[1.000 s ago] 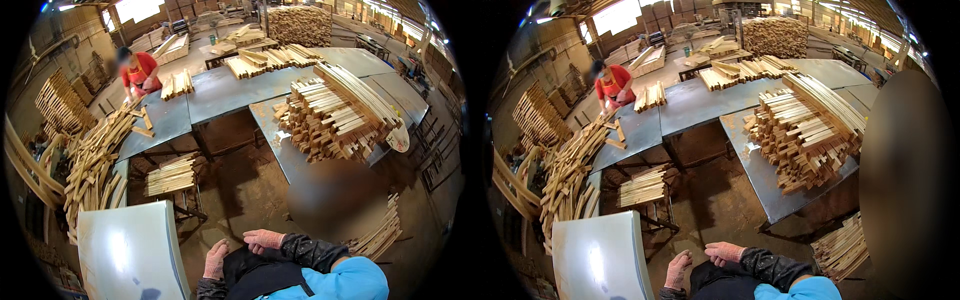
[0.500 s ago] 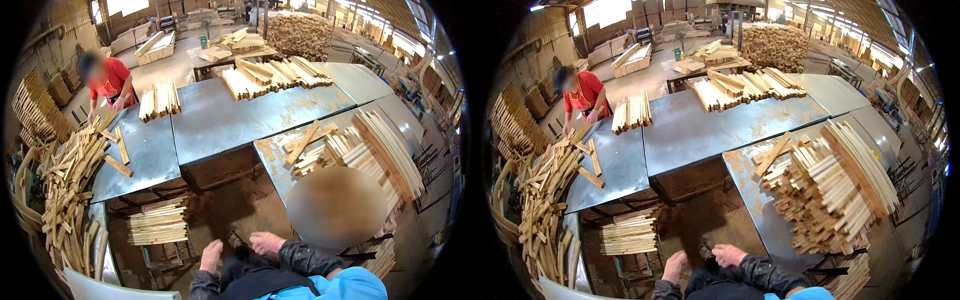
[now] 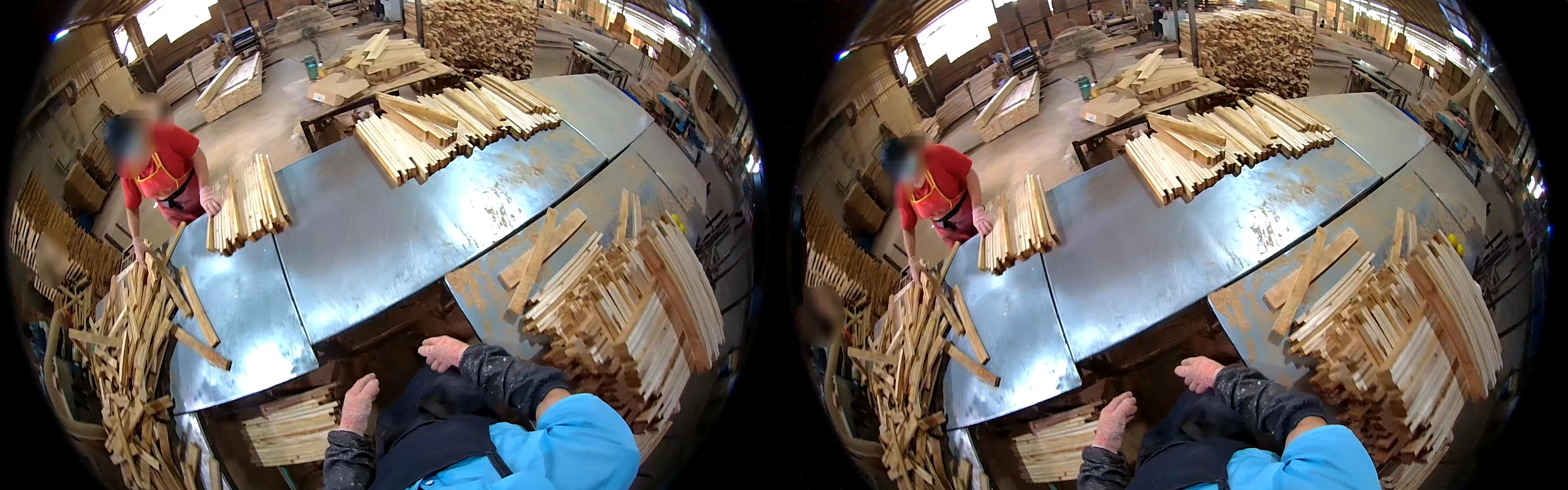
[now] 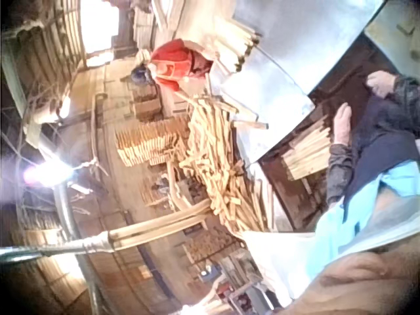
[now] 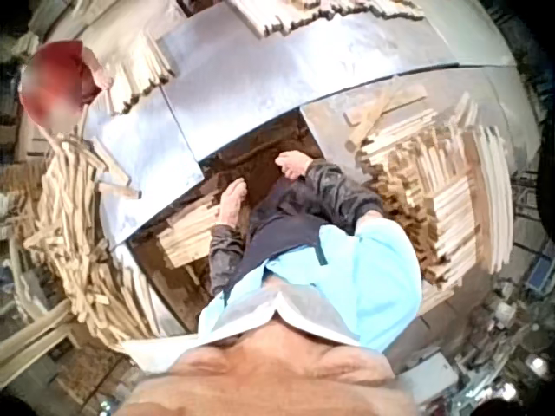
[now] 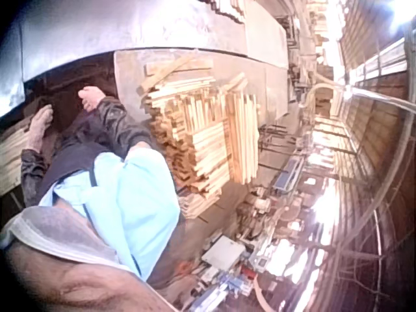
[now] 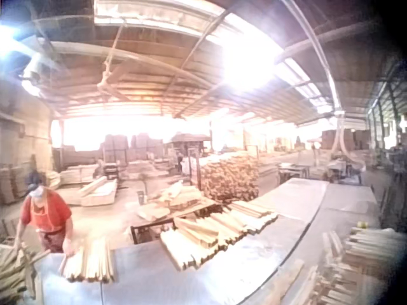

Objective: The person walks through a woodworking workshop and begins sorting thin wooden slats on a metal table. They pick up stacks of slats, align them, and place them onto a conveyor belt. The person repeats this process, gathering slats from the table and feeding them into the machine.

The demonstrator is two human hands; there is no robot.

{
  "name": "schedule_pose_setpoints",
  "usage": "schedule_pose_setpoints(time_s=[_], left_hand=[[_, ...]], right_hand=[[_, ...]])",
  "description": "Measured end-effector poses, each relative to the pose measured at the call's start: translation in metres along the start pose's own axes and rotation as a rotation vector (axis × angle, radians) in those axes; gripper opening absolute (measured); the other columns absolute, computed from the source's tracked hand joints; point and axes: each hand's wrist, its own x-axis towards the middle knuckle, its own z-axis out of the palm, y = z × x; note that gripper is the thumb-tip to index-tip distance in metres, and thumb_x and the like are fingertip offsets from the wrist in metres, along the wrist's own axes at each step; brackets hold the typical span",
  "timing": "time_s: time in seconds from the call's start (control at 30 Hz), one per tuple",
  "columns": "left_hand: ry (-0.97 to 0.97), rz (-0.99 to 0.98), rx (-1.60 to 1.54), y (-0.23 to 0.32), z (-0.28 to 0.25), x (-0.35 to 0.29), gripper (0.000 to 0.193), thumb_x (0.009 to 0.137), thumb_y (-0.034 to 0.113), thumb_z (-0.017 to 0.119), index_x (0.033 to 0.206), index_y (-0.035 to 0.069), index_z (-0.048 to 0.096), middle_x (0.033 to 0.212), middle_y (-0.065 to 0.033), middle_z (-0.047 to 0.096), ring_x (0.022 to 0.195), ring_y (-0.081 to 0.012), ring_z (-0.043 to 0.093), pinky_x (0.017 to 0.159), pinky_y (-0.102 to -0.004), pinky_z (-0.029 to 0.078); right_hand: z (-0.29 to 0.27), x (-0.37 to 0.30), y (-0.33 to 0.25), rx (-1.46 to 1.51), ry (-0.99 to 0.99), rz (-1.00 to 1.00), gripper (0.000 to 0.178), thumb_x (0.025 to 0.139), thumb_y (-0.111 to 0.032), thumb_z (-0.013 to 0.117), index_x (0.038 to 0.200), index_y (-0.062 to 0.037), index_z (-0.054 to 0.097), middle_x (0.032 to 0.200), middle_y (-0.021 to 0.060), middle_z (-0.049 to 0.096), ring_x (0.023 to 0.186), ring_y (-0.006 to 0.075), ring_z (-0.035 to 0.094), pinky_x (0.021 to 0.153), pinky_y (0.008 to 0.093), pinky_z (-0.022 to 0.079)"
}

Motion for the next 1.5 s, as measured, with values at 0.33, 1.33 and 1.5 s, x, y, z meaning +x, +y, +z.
schedule_pose_setpoints(time_s=[0.33, 1.33, 1.5], left_hand=[[0.114, -0.294, 0.018, 0.104, 0.053, 0.241, 0.050, 0.101, 0.033, 0.072, 0.138, -0.001, 0.070, 0.108, -0.0036, 0.071, 0.097, -0.0155, 0.065, 0.087, -0.0315, 0.051], [-0.050, 0.015, 0.342, 0.301, 0.223, 0.726, 0.088, 0.100, 0.034, 0.072, 0.166, -0.005, 0.029, 0.106, -0.0070, 0.069, 0.096, -0.0183, 0.065, 0.088, -0.0327, 0.053], [0.087, 0.234, 0.311, 0.337, 0.250, 0.784, 0.087, 0.102, 0.034, 0.070, 0.164, -0.009, 0.027, 0.117, -0.0134, 0.068, 0.104, -0.0193, 0.064, 0.095, -0.0330, 0.052]], right_hand=[[-0.201, 0.205, -0.313, -0.578, 0.397, -0.392, 0.081, 0.100, -0.053, 0.064, 0.158, 0.0005, 0.047, 0.142, 0.0256, 0.065, 0.130, 0.0399, 0.063, 0.110, 0.0488, 0.048], [-0.406, 0.290, -0.810, -1.328, 1.215, -0.475, 0.033, 0.092, -0.026, 0.071, 0.114, -0.0018, 0.069, 0.118, 0.0240, 0.072, 0.109, 0.0445, 0.070, 0.094, 0.0519, 0.057], [-0.325, 0.274, -0.738, -1.073, 1.005, -0.581, 0.033, 0.092, -0.030, 0.072, 0.106, -0.0004, 0.065, 0.101, 0.0275, 0.072, 0.099, 0.0484, 0.069, 0.086, 0.0548, 0.056]])
